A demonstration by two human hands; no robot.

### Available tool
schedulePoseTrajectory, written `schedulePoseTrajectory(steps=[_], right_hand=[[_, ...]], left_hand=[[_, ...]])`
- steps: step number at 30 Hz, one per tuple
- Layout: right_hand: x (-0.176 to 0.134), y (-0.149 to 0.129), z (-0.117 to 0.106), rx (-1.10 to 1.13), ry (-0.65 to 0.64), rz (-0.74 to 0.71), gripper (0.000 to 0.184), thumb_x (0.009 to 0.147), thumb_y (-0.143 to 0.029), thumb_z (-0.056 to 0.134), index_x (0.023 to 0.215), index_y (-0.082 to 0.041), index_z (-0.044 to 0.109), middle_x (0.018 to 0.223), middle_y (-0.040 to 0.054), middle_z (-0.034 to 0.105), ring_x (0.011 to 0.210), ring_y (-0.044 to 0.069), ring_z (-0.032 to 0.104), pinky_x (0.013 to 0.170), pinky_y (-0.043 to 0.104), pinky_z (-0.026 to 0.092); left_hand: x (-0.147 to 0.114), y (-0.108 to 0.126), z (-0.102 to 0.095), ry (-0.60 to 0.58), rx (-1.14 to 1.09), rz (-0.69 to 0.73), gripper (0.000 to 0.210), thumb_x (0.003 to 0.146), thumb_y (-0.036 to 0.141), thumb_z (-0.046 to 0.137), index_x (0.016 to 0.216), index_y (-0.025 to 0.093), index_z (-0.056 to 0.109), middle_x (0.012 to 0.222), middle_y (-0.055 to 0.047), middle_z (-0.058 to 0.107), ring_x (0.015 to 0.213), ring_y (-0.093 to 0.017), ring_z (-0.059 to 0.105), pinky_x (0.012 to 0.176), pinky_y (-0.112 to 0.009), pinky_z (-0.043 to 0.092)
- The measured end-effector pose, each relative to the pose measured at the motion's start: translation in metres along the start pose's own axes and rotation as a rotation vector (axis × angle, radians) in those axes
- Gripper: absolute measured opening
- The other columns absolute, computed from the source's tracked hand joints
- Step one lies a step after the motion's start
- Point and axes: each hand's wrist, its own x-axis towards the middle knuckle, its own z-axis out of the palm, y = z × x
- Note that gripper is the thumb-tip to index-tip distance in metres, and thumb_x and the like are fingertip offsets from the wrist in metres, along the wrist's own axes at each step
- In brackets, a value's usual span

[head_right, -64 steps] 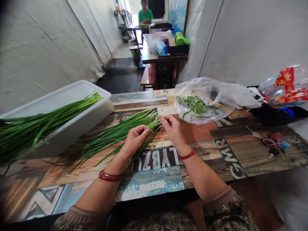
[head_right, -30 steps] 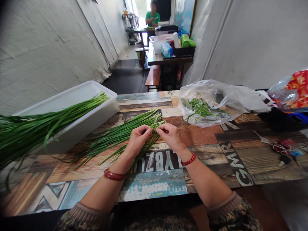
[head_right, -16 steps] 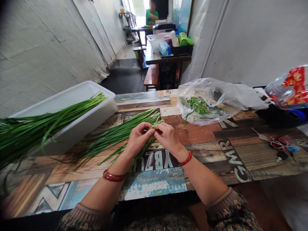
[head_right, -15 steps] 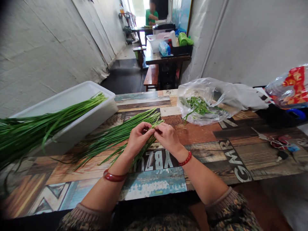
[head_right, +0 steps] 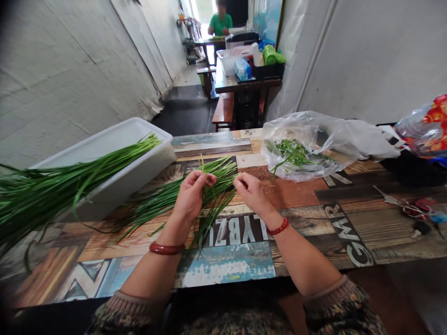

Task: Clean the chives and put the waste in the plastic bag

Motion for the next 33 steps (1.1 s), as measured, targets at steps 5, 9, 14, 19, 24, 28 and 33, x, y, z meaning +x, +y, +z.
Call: schedulePoseTrajectory(steps=[5,9,14,19,24,28,33], right_hand=[[0.005,0.013,-0.016,0.101,0.100,0.090,0.033,0.094,-0.035,0.041,0.067,-0.020,0.054,0.066,-0.0007,0.057,0.065,0.014,0.053,0.064,0.025,0.043],[0.001,0.001,0.000,0.140,-0.043,0.035,0.018,0.089,-0.032,0.052,0.091,-0.019,0.065,0.088,0.0024,0.067,0.074,0.013,0.059,0.068,0.025,0.046],[-0.004,-0.009,0.019,0.143,-0.192,-0.049,0.015,0.086,-0.029,0.057,0.085,-0.018,0.067,0.083,0.0023,0.069,0.073,0.014,0.060,0.069,0.026,0.048],[-0.003,-0.009,0.009,0.042,-0.159,-0.058,0.016,0.086,-0.029,0.056,0.077,-0.019,0.065,0.074,0.0002,0.066,0.068,0.013,0.058,0.066,0.025,0.045],[-0.001,-0.007,0.001,0.047,-0.136,-0.008,0.021,0.088,-0.026,0.047,0.069,-0.021,0.055,0.066,-0.0015,0.057,0.064,0.013,0.052,0.064,0.026,0.041],[0.001,0.001,-0.002,0.193,-0.073,0.055,0.032,0.094,-0.031,0.038,0.066,-0.021,0.049,0.064,-0.0017,0.053,0.062,0.013,0.050,0.062,0.026,0.041],[0.009,0.019,-0.014,0.073,0.144,0.117,0.032,0.093,-0.039,0.044,0.069,-0.020,0.056,0.066,-0.0002,0.060,0.063,0.014,0.054,0.064,0.027,0.043]], left_hand=[[-0.002,-0.002,0.003,-0.012,0.008,-0.030,0.022,0.079,0.036,0.070,0.074,0.018,0.059,0.080,-0.001,0.070,0.077,-0.012,0.060,0.074,-0.024,0.043],[-0.008,-0.003,0.011,-0.045,0.042,-0.053,0.022,0.076,0.036,0.073,0.075,0.017,0.062,0.086,-0.002,0.071,0.083,-0.013,0.060,0.082,-0.025,0.044],[-0.013,-0.004,0.014,-0.143,0.041,-0.124,0.026,0.074,0.040,0.074,0.082,0.017,0.065,0.101,-0.004,0.071,0.091,-0.015,0.062,0.088,-0.030,0.046],[-0.008,-0.005,0.010,-0.111,0.064,-0.111,0.027,0.075,0.043,0.072,0.077,0.017,0.062,0.099,-0.006,0.072,0.093,-0.016,0.062,0.088,-0.030,0.046],[-0.006,-0.006,0.007,-0.113,0.035,-0.127,0.028,0.077,0.041,0.070,0.071,0.018,0.056,0.096,-0.005,0.073,0.089,-0.015,0.062,0.087,-0.030,0.046],[-0.008,-0.005,0.010,-0.133,0.017,-0.148,0.028,0.078,0.039,0.069,0.071,0.017,0.054,0.095,-0.006,0.072,0.091,-0.015,0.063,0.088,-0.029,0.047],[-0.007,0.000,0.010,-0.116,-0.033,-0.207,0.031,0.075,0.041,0.070,0.079,0.019,0.049,0.075,0.001,0.064,0.055,-0.008,0.054,0.054,-0.021,0.043]])
